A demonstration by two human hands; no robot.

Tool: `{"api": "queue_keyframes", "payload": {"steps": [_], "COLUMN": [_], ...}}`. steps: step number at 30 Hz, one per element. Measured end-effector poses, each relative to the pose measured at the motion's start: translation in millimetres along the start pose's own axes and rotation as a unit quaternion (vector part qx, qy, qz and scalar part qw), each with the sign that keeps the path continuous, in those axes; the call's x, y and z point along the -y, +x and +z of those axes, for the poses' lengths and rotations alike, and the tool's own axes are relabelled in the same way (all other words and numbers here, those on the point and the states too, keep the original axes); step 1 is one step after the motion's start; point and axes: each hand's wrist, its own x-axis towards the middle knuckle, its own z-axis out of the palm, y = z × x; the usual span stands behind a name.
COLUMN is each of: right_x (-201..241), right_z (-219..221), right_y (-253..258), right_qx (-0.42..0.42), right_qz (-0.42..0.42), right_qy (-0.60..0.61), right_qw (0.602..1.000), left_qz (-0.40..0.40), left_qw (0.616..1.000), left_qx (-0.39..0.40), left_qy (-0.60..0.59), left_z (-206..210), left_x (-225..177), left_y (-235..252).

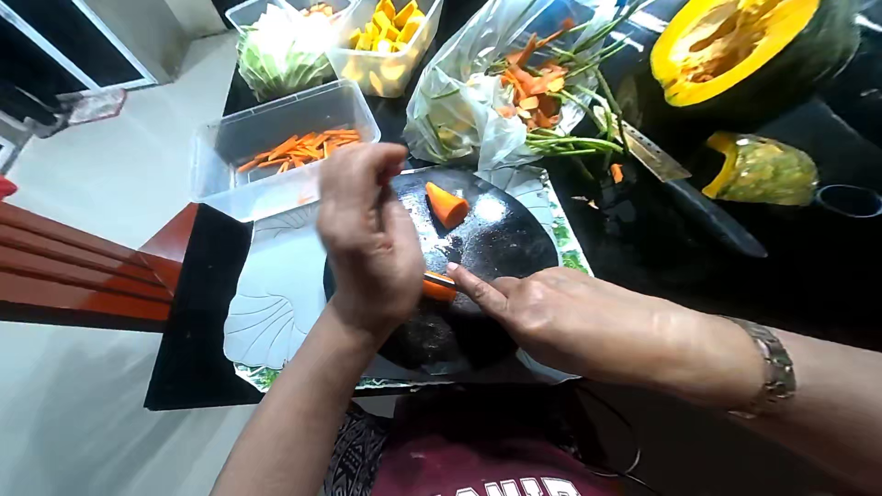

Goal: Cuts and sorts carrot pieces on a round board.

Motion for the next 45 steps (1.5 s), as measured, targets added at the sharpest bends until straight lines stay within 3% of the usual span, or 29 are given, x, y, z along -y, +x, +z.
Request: {"api": "queue_keyframes", "payload": {"steps": [8, 13, 20, 24, 28, 32, 38, 45], "right_x": [3.3, 4.3, -11.1, -9.2, -3.9, 2.7, 7.4, 7.5], "right_z": [-0.8, -1.7, 1.6, -5.1, -1.4, -2.6, -1.7, -1.0], "right_y": [1.8, 11.1, 14.8, 15.6, 5.1, 0.2, 1.0, 4.7], "right_qx": [0.035, 0.128, 0.136, 0.171, 0.072, 0.011, 0.019, 0.045], "right_qz": [0.010, 0.023, 0.067, 0.136, 0.110, 0.059, 0.026, 0.020], "right_qy": [-0.021, -0.009, 0.105, 0.156, 0.104, 0.023, -0.026, -0.051], "right_qw": [0.999, 0.991, 0.983, 0.963, 0.986, 0.998, 0.999, 0.997], "left_qz": [-0.047, -0.084, -0.076, -0.134, -0.120, -0.120, -0.112, -0.126], "left_qw": [0.976, 0.961, 0.979, 0.983, 0.991, 0.992, 0.994, 0.989], "left_qx": [0.208, 0.259, 0.187, 0.125, 0.062, -0.013, 0.000, 0.076], "left_qy": [0.051, 0.043, 0.017, -0.015, -0.005, -0.021, 0.009, 0.033], "left_z": [48.5, 54.6, 51.6, 21.2, -5.7, -1.8, 22.9, 43.3], "left_x": [11.3, 23.2, 32.2, 23.0, 10.7, 10.5, 7.9, 13.0], "left_y": [-0.5, -12.3, -13.5, -13.8, -12.4, -8.0, -1.1, -0.5]}}
